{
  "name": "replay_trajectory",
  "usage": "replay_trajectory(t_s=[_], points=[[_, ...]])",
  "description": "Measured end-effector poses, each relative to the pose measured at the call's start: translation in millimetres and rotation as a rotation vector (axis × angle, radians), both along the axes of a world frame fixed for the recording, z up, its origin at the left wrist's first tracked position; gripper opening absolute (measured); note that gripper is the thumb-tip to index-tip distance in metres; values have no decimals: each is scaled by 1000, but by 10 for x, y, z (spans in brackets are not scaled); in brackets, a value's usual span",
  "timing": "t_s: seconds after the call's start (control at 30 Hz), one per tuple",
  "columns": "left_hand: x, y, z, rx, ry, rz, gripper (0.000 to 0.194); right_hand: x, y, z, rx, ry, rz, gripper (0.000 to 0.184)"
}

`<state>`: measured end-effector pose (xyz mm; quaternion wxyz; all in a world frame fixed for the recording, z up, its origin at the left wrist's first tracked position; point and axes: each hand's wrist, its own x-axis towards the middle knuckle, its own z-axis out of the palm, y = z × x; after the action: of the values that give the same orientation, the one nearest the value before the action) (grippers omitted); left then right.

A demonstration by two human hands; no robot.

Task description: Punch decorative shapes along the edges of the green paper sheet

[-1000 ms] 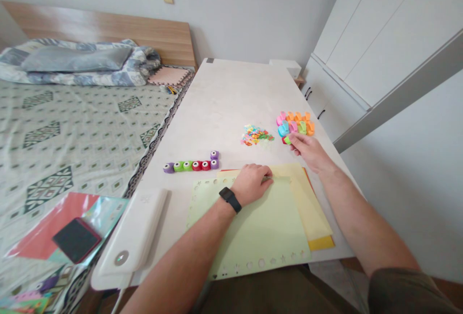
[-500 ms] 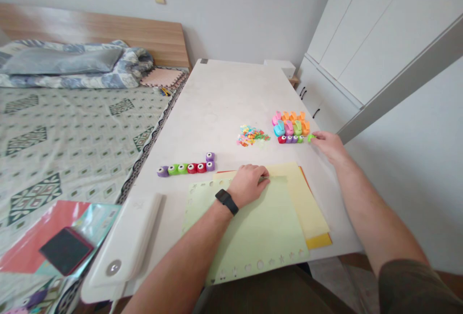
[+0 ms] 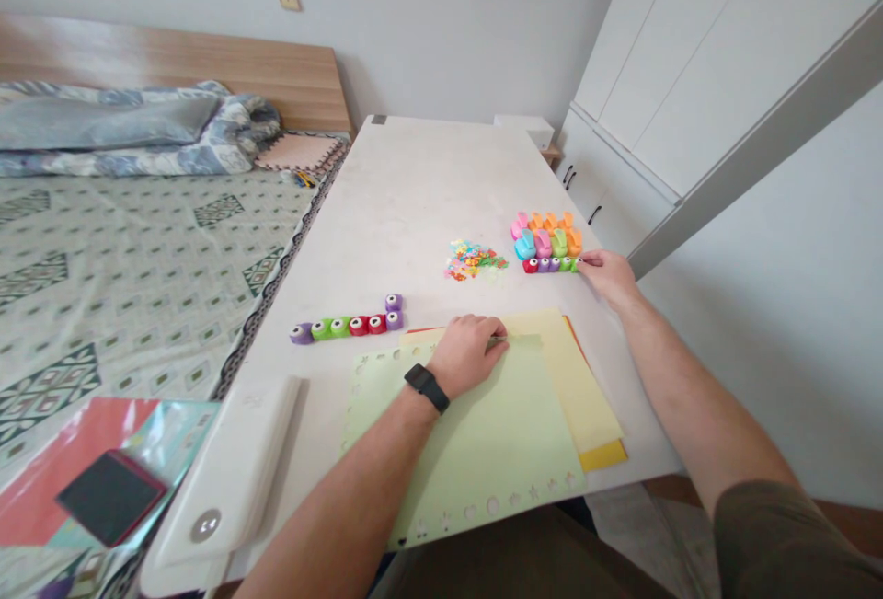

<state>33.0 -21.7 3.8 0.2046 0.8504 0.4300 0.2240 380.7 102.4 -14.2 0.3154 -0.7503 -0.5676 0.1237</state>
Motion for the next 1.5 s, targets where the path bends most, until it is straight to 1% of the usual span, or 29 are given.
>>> replay_trajectory(t_s=[0.1,0.27,0.6,0.77,0.9,1.0,1.1,1.17,1.27,1.4,1.5], points=[[-1,-2,-4,-3,-2,0,9,26,-15,-28,18,43,-2,36],[-3,5,-18,5,7,2,10,14,-44,-48,25,40,-31,38],[-6,6,-19,16,16,-2,10,-132,-53,20,9,14,-64,29],[-7,8,-14,16,17,-2,11,-153,-83,48,6,12,-79,32],[-5,-3,0,13,17,2,10,-166,-97,113,39,0,-118,41],[-4,-10,12,6,22,4,10,-251,-104,231,91,11,-86,40],[-5,-13,17,4,27,6,11,-471,-147,400,145,43,18,35],[-6,-13,17,4,27,6,12,-709,-214,520,184,71,126,34],[-5,-13,18,3,27,8,12,-1181,-376,689,231,77,325,33],[1,-9,16,14,12,10,11,-1862,-618,879,190,16,618,31],[6,-3,6,20,-17,11,9,-2253,-711,972,162,-2,762,27]])
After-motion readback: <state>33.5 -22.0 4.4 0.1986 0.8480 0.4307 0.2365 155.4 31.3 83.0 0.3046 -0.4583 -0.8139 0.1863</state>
